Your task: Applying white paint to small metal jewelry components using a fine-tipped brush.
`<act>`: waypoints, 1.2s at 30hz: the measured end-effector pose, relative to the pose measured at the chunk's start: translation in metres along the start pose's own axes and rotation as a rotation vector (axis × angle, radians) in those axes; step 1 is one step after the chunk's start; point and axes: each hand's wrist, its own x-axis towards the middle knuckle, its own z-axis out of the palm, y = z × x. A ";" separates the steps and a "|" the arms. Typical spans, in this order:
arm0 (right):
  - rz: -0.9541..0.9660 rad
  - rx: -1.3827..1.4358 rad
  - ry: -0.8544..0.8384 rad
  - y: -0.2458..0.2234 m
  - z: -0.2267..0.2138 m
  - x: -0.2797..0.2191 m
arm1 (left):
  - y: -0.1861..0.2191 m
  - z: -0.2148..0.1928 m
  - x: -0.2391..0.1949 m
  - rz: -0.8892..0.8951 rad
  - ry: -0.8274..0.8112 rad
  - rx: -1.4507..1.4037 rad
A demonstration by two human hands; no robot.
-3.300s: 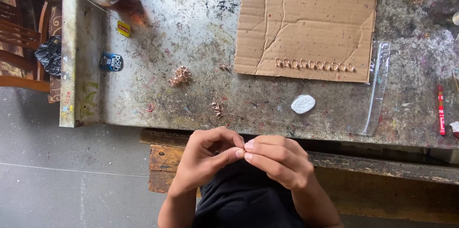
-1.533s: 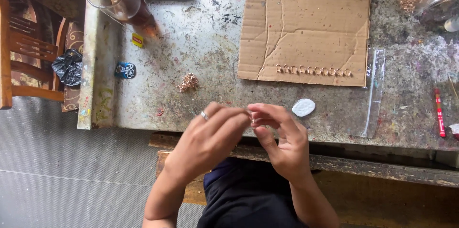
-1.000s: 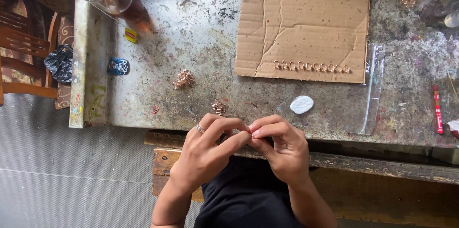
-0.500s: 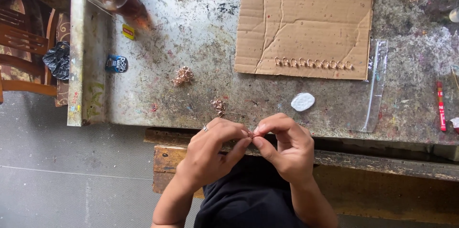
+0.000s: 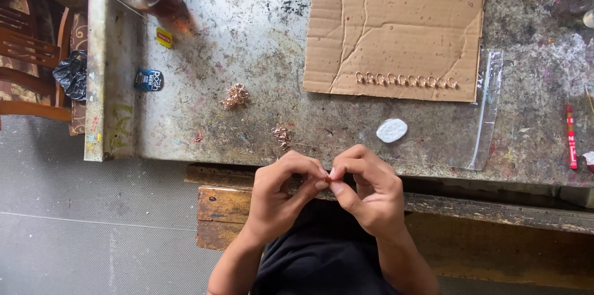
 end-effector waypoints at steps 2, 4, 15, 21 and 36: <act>-0.026 -0.050 -0.011 -0.002 -0.001 0.002 | -0.001 -0.001 0.000 -0.017 -0.016 -0.008; -0.052 -0.101 -0.023 -0.005 -0.002 0.003 | 0.000 -0.002 0.000 -0.035 -0.031 -0.016; -0.214 -0.256 0.036 -0.005 0.001 0.003 | 0.002 -0.010 -0.004 -0.070 -0.088 0.082; -0.258 -0.503 0.043 -0.013 0.006 0.014 | 0.006 -0.023 -0.007 -0.008 -0.025 0.246; -0.421 -0.984 -0.042 0.010 0.053 0.061 | -0.026 -0.054 0.017 0.203 0.148 0.859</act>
